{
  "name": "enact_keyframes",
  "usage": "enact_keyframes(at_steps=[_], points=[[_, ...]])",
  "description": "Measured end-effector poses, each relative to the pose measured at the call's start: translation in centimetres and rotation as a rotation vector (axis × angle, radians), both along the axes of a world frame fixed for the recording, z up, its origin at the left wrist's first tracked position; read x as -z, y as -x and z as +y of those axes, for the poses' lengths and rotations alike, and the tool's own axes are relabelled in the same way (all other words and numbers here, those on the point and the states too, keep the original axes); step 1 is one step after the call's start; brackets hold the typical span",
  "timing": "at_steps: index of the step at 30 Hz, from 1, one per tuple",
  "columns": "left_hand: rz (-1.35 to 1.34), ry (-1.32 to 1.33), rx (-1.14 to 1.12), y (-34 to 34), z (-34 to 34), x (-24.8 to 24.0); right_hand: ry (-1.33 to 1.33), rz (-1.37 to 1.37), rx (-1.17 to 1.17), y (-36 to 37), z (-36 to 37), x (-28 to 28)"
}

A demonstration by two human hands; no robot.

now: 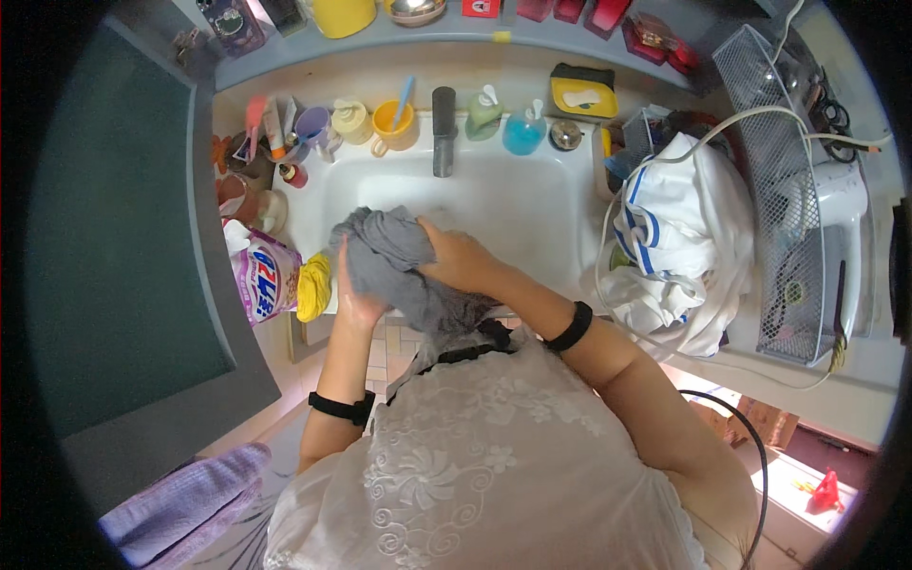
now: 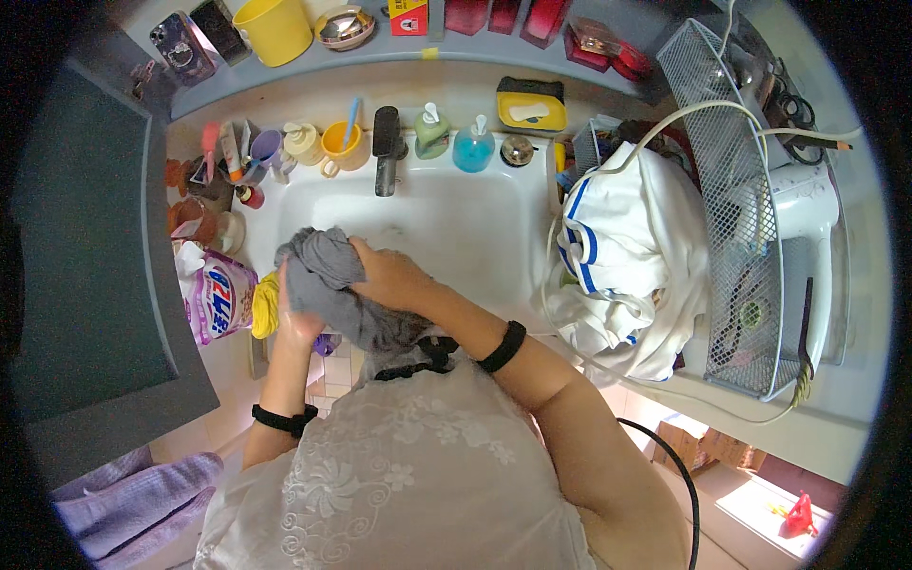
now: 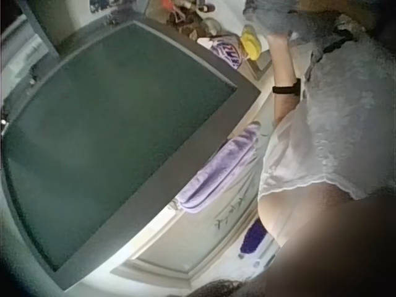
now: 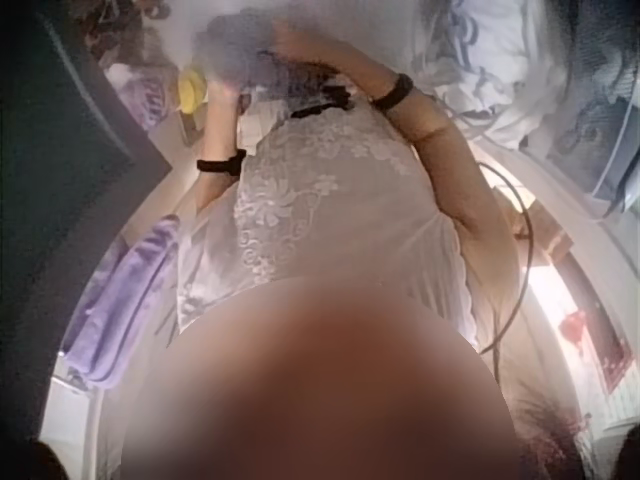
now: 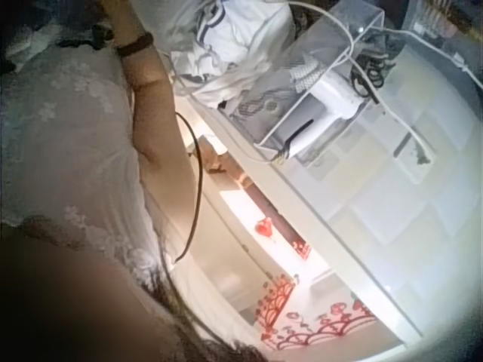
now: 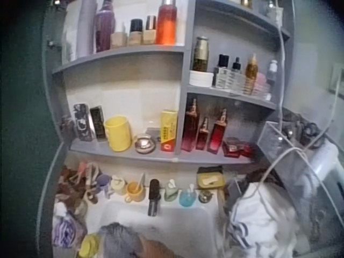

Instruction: Hand washing a grey garment in a bathroom sink using laundry detergent.

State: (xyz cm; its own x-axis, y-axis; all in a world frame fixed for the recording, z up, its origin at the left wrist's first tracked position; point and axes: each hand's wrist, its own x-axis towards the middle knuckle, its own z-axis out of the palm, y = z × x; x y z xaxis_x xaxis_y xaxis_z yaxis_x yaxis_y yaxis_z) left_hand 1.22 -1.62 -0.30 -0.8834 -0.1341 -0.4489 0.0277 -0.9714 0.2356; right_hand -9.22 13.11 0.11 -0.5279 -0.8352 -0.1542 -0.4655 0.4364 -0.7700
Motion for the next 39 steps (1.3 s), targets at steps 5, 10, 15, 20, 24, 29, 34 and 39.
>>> enact_keyframes(at_steps=[5, 10, 15, 20, 24, 29, 34, 39], points=[[-0.073, 0.036, 0.225, -1.3, 0.3, 0.5, -0.223, 0.262, -0.078, 0.7, 0.7, -0.1], [0.053, 0.047, 0.196, -1.8, 1.2, -0.2, -0.072, 0.315, -0.087, 0.2, -0.5, -1.6], [-0.145, 0.263, -0.082, 0.1, -0.1, 1.4, 0.229, 0.542, -0.198, -0.7, -1.6, -0.3], [-0.028, 0.109, -0.291, -1.1, -3.7, 2.2, 0.274, 0.420, -0.217, 1.2, 0.8, -0.2], [-0.084, 0.118, -0.352, -2.1, -5.9, 2.9, -0.180, 0.264, -0.108, 5.0, 7.4, 6.2], [-0.161, 0.100, -0.421, -3.1, -6.5, 2.9, 0.109, -0.106, 0.278, 6.8, 10.9, 5.7], [-0.117, 0.141, -0.404, -2.7, -6.6, 3.1, 0.021, -0.008, 0.252, 8.1, 11.3, 5.5], [-0.125, 0.141, -0.392, -2.5, -6.1, 2.1, -0.033, 0.009, 0.200, 8.0, 11.2, 6.2]])
